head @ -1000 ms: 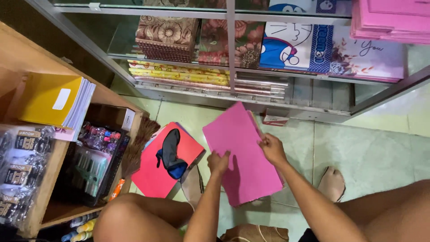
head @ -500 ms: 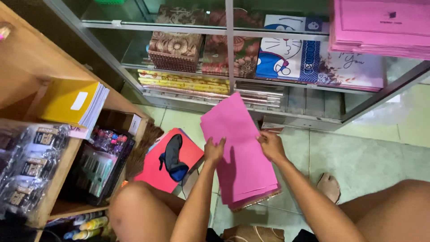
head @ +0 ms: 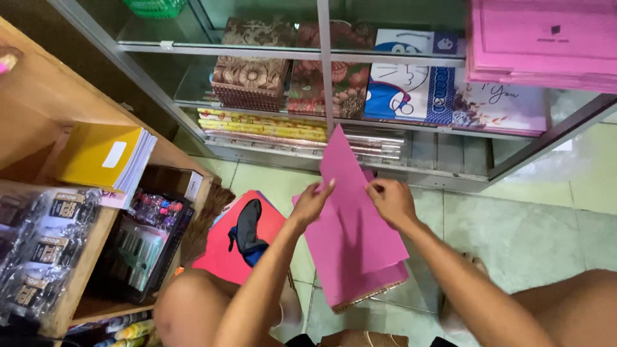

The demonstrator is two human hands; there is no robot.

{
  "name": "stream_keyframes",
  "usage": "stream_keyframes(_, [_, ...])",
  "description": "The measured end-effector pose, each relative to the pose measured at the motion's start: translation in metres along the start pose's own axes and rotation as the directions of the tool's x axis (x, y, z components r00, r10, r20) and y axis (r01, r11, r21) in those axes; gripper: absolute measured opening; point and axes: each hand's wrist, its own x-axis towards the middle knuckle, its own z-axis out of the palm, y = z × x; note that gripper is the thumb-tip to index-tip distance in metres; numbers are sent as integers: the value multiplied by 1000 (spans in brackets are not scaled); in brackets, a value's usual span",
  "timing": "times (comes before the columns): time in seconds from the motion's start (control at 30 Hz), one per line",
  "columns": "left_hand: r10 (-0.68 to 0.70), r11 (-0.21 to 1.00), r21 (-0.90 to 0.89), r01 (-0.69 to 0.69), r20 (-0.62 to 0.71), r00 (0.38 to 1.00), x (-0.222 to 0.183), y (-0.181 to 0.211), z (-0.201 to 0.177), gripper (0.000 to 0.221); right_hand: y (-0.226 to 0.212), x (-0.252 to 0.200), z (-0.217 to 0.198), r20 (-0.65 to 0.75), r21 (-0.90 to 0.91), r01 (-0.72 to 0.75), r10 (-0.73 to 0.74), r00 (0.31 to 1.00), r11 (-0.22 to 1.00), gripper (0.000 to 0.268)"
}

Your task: Organizing and stacking pink folders on a shelf in a stationery store.

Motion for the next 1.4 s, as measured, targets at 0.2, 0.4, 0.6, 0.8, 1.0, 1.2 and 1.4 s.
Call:
stream_keyframes(0.2, [276,862,-468,-197,105,955,-44,80,12,67,-115,-24,-62,262,-153,297,-251,932,942,32])
stream_keyframes(0.4, [380,818,-509,-268,130,916,-60,89,-24,38,-73,-7,-114,151,-199,561,-541,828,803,56])
stream_keyframes(0.6, [254,833,-550,-57,289,923,-75,115,-41,36,-22,34,-132,205,412,-357,296,933,838,46])
stream_keyframes(0.8, [424,898,-81,-432,-100,900,-57,103,-27,62,-28,27,-142,283,565,-346,219,934,749,34])
stream_keyframes(1.0, [605,792,247,-559,-195,771,-81,118,4,101,-43,26,-133,92,354,-127,101,991,926,28])
stream_keyframes(1.2, [503,848,244,-471,-86,860,-94,138,24,108,-61,27,-113,256,588,-151,-6,967,795,32])
stream_keyframes(1.4, [657,747,62,-662,79,749,-89,143,45,107,-84,21,-103,365,675,-285,27,930,680,36])
